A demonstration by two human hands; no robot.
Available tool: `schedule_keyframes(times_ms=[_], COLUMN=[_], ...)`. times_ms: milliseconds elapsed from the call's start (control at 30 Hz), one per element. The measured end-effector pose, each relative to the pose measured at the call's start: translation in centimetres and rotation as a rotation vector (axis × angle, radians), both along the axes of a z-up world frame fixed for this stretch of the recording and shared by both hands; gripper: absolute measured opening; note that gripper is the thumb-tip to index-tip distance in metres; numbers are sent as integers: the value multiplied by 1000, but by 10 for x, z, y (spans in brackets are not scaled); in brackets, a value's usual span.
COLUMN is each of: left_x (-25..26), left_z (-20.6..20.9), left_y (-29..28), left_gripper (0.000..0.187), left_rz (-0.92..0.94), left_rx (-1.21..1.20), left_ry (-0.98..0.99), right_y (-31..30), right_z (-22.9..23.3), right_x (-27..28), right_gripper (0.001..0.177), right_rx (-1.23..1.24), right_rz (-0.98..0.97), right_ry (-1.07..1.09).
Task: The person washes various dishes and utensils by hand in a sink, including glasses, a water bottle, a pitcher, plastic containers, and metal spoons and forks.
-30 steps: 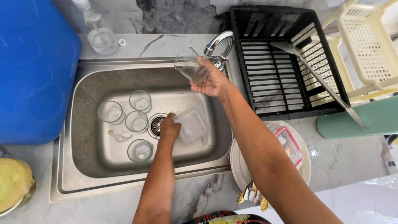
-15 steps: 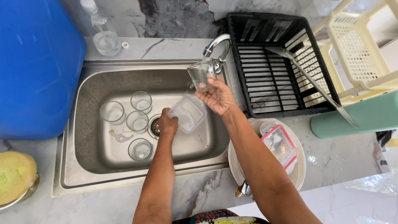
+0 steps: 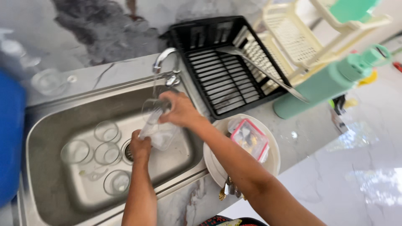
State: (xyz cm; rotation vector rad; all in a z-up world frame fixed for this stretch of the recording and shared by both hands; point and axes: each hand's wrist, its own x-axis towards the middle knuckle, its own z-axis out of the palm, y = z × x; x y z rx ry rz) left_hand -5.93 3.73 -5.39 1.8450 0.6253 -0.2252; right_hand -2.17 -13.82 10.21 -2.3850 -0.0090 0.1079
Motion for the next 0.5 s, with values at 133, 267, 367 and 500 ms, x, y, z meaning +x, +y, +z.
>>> schedule_keyframes(times_ms=[133,267,367,500], left_x=[-11,-12,-8,-5], left_z=[-7,-9,-13,-19], left_y=[-2,1,1,1], left_gripper=[49,47,48,45], left_rz=[68,93,118,149], left_rx=[-123,-171,-182,-245], left_ry=[-55,-3,28,17], right_y=[-18,-74,-150,-247], right_z=[31,134,157,151], right_x=[-12,-2,32,77], right_gripper=[78,52,48,43], right_rx=[-433,-600,-812,-1313], right_rz=[147,61,-74,-238], right_ry=[-396,-834,-758,-496])
